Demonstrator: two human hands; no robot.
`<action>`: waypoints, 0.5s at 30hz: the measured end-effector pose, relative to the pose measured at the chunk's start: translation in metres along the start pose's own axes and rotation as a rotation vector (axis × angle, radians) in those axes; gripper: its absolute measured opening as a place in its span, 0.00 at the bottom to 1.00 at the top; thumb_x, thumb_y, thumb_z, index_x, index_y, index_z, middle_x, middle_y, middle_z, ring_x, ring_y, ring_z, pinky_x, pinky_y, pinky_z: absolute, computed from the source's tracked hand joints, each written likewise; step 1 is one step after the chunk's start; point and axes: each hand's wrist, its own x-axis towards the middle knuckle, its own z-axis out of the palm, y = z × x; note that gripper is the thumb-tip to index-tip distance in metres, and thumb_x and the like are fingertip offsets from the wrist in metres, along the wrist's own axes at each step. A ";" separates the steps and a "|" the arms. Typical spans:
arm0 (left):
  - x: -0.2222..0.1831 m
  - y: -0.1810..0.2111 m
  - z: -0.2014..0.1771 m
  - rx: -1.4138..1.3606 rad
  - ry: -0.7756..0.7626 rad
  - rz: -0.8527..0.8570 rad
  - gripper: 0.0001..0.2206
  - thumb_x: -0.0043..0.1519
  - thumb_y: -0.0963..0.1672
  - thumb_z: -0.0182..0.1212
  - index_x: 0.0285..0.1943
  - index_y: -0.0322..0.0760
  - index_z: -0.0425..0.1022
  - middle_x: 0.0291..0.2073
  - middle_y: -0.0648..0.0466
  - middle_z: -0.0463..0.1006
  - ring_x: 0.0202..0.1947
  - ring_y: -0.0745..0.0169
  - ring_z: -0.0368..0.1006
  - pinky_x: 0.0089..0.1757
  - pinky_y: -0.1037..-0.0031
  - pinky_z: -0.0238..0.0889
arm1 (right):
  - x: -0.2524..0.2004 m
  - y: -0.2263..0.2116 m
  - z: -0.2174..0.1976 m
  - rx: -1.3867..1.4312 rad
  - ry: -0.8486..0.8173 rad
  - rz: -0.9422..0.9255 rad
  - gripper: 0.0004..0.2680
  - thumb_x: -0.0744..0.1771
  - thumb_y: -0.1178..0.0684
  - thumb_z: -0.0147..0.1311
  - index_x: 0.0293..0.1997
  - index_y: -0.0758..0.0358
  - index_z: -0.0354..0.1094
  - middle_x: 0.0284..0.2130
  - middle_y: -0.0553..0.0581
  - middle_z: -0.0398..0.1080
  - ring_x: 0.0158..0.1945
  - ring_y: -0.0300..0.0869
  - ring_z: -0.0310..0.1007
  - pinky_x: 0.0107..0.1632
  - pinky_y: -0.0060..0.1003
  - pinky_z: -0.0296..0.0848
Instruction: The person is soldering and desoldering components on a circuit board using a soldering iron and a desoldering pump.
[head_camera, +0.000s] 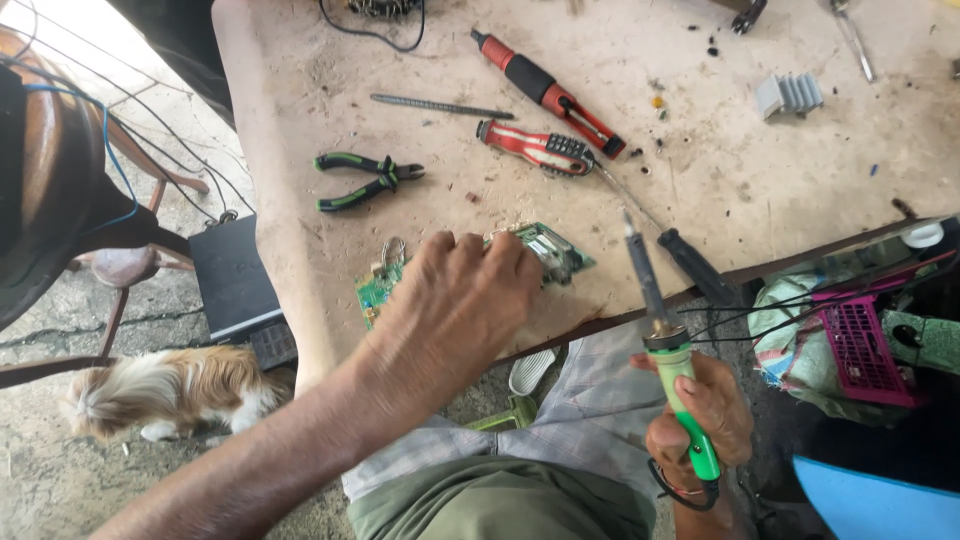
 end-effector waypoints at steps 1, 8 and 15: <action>-0.005 0.010 0.006 0.023 0.114 -0.051 0.04 0.61 0.41 0.61 0.41 0.46 0.73 0.32 0.58 0.72 0.27 0.65 0.70 0.30 0.70 0.65 | 0.003 -0.006 0.000 -0.029 0.003 0.015 0.12 0.72 0.55 0.49 0.64 0.59 0.62 0.53 0.79 0.68 0.47 0.61 0.83 0.41 0.40 0.77; -0.036 0.037 0.025 -0.087 0.257 -0.189 0.05 0.61 0.42 0.59 0.44 0.42 0.75 0.38 0.54 0.72 0.35 0.59 0.69 0.35 0.70 0.62 | 0.007 -0.011 0.002 -0.048 -0.005 -0.048 0.15 0.73 0.43 0.48 0.62 0.61 0.62 0.47 0.78 0.70 0.41 0.63 0.83 0.39 0.48 0.84; -0.087 0.032 0.037 -0.408 0.328 -0.335 0.20 0.66 0.52 0.65 0.59 0.36 0.76 0.54 0.47 0.80 0.54 0.51 0.76 0.58 0.56 0.63 | -0.006 0.014 -0.048 1.097 -0.142 1.085 0.19 0.68 0.58 0.48 0.58 0.94 0.59 0.04 0.54 0.48 0.05 0.36 0.46 0.12 0.34 0.44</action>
